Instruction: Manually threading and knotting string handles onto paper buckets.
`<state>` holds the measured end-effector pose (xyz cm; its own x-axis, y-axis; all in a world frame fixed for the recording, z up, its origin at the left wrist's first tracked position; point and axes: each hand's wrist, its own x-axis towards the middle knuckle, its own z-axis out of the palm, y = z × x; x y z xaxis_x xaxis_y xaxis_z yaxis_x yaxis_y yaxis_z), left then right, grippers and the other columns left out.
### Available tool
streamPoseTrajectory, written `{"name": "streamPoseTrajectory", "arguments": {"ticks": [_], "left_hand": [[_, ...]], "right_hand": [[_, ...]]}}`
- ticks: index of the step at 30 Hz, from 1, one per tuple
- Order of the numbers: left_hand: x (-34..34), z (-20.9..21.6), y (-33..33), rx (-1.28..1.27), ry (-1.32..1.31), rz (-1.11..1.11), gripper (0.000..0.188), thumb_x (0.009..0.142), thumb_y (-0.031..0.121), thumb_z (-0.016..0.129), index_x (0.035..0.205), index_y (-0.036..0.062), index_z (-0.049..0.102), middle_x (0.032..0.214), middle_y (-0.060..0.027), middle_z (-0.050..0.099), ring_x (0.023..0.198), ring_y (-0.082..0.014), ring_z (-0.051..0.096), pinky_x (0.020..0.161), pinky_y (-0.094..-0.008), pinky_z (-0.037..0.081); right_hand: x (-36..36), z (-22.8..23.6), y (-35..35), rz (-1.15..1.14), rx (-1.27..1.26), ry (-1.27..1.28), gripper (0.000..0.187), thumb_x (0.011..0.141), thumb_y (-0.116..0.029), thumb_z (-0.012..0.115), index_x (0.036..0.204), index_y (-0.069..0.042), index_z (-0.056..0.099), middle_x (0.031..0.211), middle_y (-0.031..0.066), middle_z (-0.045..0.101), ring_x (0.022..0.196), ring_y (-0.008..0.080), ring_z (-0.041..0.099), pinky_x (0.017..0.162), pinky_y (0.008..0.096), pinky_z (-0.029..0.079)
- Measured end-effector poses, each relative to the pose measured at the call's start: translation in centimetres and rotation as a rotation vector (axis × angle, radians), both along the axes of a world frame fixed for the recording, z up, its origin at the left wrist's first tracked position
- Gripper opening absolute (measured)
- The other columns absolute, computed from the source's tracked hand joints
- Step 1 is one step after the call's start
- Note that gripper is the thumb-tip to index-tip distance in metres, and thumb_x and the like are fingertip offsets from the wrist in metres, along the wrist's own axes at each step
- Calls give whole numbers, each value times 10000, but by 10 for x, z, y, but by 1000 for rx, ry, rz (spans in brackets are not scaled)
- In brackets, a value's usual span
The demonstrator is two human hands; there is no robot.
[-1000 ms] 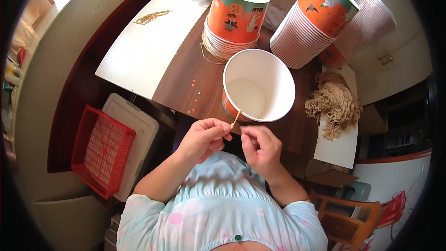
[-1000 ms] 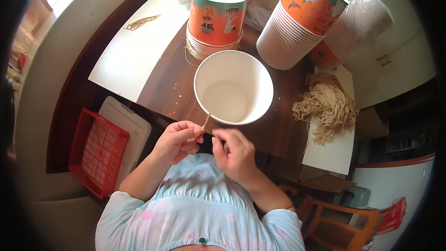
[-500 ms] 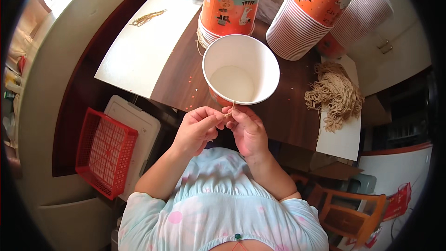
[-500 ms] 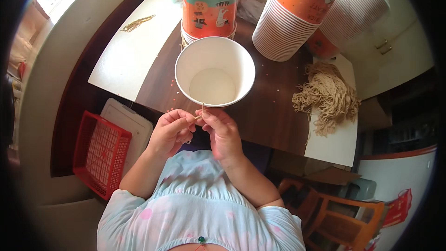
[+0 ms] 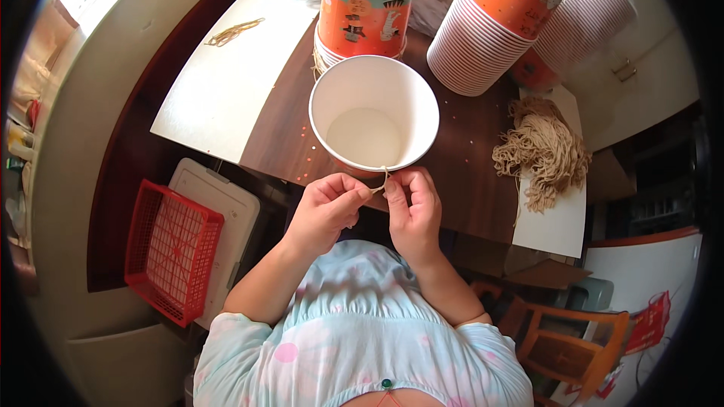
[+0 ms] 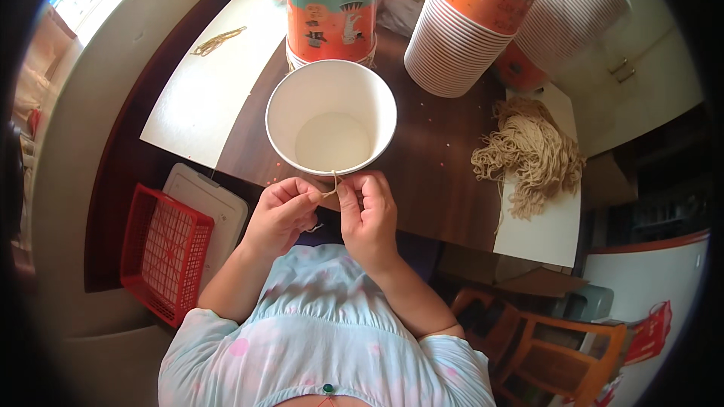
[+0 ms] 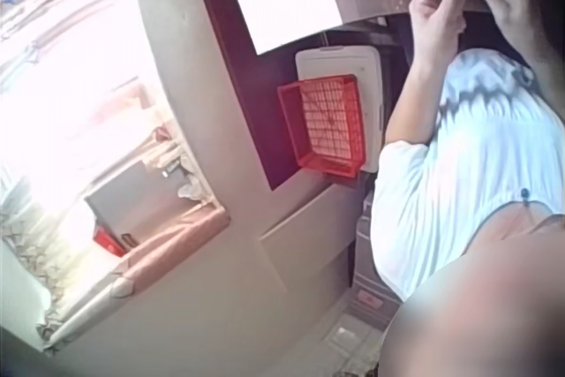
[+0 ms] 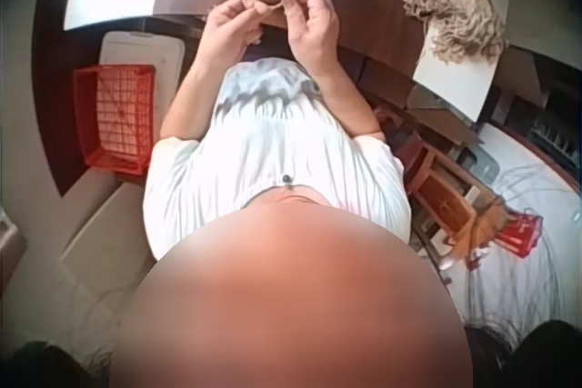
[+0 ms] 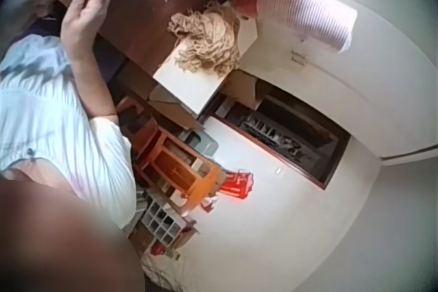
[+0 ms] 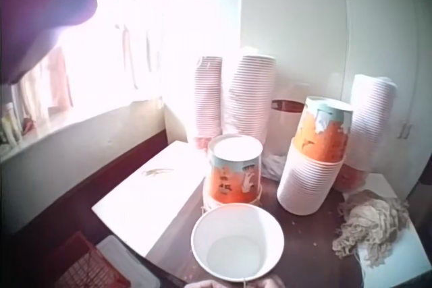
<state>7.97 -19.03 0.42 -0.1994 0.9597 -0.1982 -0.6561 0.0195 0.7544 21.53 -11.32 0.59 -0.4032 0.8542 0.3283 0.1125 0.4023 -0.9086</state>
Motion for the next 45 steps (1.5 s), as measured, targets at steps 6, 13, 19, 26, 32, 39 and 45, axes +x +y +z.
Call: {"name": "streamPoseTrajectory", "arguments": {"ticks": [6,13,19,26,32,39,45], "left_hand": [[-9,6,-19,-164,200,-227,200,942,191,595,946,1,657,746,12,598,632,-32,498,541,-171,387],[-1,48,-35,6,685,-141,195,927,147,617,906,-46,636,740,8,613,646,-42,520,560,-204,433],[5,73,-28,265,906,-116,32,846,4,618,856,-21,634,717,-96,627,614,-156,587,560,-270,458],[4,98,-18,283,787,-324,126,922,86,585,897,-21,647,716,-52,618,642,-86,549,589,-243,453],[-67,112,17,10,662,-588,288,919,250,635,1011,-20,673,780,27,636,693,-33,541,599,-184,440],[-102,117,23,-30,765,-358,207,902,212,649,928,14,702,727,39,631,658,-26,538,604,-186,435],[-13,132,82,392,778,-280,236,941,109,564,1155,31,625,773,77,570,646,-2,465,578,-157,364]], "right_hand": [[9,-2,9,197,-401,130,174,914,-124,604,981,36,598,913,90,594,767,130,571,713,259,481],[10,28,6,131,800,-87,324,708,-64,735,1019,-66,643,1003,88,601,818,224,577,700,345,450],[-6,20,31,70,837,-14,238,683,-18,742,892,-97,662,911,33,638,779,206,583,665,322,457],[37,54,67,367,628,-70,207,690,47,716,860,-53,653,898,98,672,783,242,648,690,316,514],[107,84,122,506,336,-262,105,721,86,678,790,17,639,854,108,663,801,225,643,712,313,518],[137,102,141,563,233,-535,334,714,-78,744,1030,-19,652,1108,149,625,1024,267,596,900,348,464],[64,116,98,628,-156,44,797,782,-265,763,1401,4,340,1281,155,512,1176,211,495,1020,345,384]]}}
